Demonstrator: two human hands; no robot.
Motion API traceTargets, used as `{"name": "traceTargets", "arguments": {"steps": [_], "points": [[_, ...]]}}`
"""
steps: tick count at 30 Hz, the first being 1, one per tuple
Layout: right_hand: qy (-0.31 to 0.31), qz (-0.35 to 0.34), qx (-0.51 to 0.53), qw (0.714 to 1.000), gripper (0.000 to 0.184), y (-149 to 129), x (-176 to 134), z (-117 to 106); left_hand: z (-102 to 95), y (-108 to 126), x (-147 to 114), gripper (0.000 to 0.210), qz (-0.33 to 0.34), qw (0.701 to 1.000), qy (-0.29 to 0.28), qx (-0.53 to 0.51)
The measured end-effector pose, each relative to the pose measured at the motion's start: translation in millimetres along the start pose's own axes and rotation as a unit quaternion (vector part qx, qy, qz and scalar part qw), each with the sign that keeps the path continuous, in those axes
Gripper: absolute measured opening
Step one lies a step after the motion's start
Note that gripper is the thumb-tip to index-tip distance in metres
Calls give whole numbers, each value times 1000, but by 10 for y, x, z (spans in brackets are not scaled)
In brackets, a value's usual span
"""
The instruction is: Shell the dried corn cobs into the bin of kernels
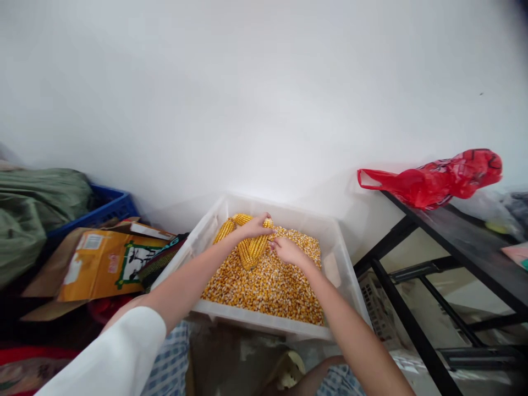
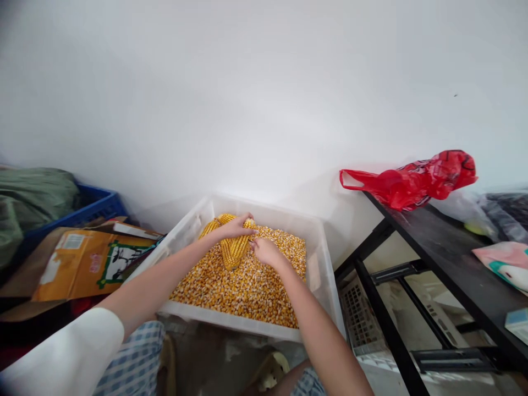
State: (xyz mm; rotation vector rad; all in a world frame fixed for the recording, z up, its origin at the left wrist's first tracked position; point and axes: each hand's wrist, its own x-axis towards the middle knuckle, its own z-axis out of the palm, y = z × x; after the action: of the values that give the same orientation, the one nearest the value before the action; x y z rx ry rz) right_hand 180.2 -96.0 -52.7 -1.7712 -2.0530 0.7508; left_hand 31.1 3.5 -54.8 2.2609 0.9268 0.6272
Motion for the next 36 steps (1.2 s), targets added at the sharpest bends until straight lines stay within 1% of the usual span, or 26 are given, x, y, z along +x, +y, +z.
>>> {"name": "traceTargets", "arguments": {"steps": [1, 2, 4, 5, 7, 11, 13, 14, 16, 17, 19, 21, 25, 27, 29, 30, 31, 32, 33, 34, 35, 36], "points": [[39, -12, -69, 997, 28, -24, -19, 6, 24, 0, 2, 55, -16, 1000, 22, 8], [66, -21, -118, 991, 29, -48, -37, 5, 47, 1, 6, 56, -33, 998, 43, 12], [90, -30, -171, 981, 32, -90, -67, -13, 77, 9, 17, 55, -59, 996, 71, 9], [95, -33, -184, 978, 34, -107, -77, -28, 80, 18, 22, 53, -64, 995, 74, 6], [98, -40, -197, 975, 35, -131, -83, -60, 55, 49, 27, 52, -50, 997, 63, 5], [113, -37, -176, 977, 32, -143, -47, -74, -51, 148, 10, 52, 20, 999, 34, 24], [131, -18, -121, 984, 30, -135, -12, -53, -94, 207, -8, 52, 39, 997, 45, 38], [132, -2, -70, 989, 29, -129, 7, -41, -109, 237, -18, 51, 45, 996, 57, 45], [112, 42, 76, 990, 30, -116, 39, -23, -129, 294, -39, 51, 55, 993, 82, 60], [95, 63, 160, 981, 29, -109, 50, -21, -135, 320, -50, 50, 59, 992, 93, 66], [59, 93, 310, 944, 26, -99, 61, -35, -142, 365, -69, 49, 67, 989, 105, 75], [27, 106, 408, 907, 22, -91, 67, -63, -138, 397, -83, 49, 73, 987, 113, 84], [-43, 114, 515, 849, 21, -69, 84, -121, -86, 418, -78, 48, 97, 982, 121, 110], [-66, 114, 553, 822, 21, -34, 83, -164, -70, 400, -62, 45, 126, 976, 122, 128], [-82, 113, 583, 800, 21, 30, 61, -245, -112, 352, -49, 40, 164, 968, 135, 132], [-85, 114, 594, 792, 21, 71, 43, -301, -163, 316, -46, 37, 177, 964, 156, 124], [-93, 108, 601, 786, 21, 114, 21, -364, -236, 274, -46, 33, 183, 959, 190, 105], [-91, 104, 606, 783, 21, 155, 1, -425, -324, 229, -49, 31, 166, 951, 251, 75], [-61, 100, 609, 785, 22, 188, -17, -479, -422, 186, -54, 31, 120, 932, 342, 29], [-21, 90, 609, 788, 23, 210, -28, -517, -519, 148, -57, 33, 72, 899, 432, -34], [-1, 75, 603, 794, 24, 220, -33, -533, -607, 118, -59, 35, 34, 861, 497, -106], [22, 65, 593, 803, 26, 216, -33, -526, -676, 98, -58, 37, 8, 828, 528, -189]]}}
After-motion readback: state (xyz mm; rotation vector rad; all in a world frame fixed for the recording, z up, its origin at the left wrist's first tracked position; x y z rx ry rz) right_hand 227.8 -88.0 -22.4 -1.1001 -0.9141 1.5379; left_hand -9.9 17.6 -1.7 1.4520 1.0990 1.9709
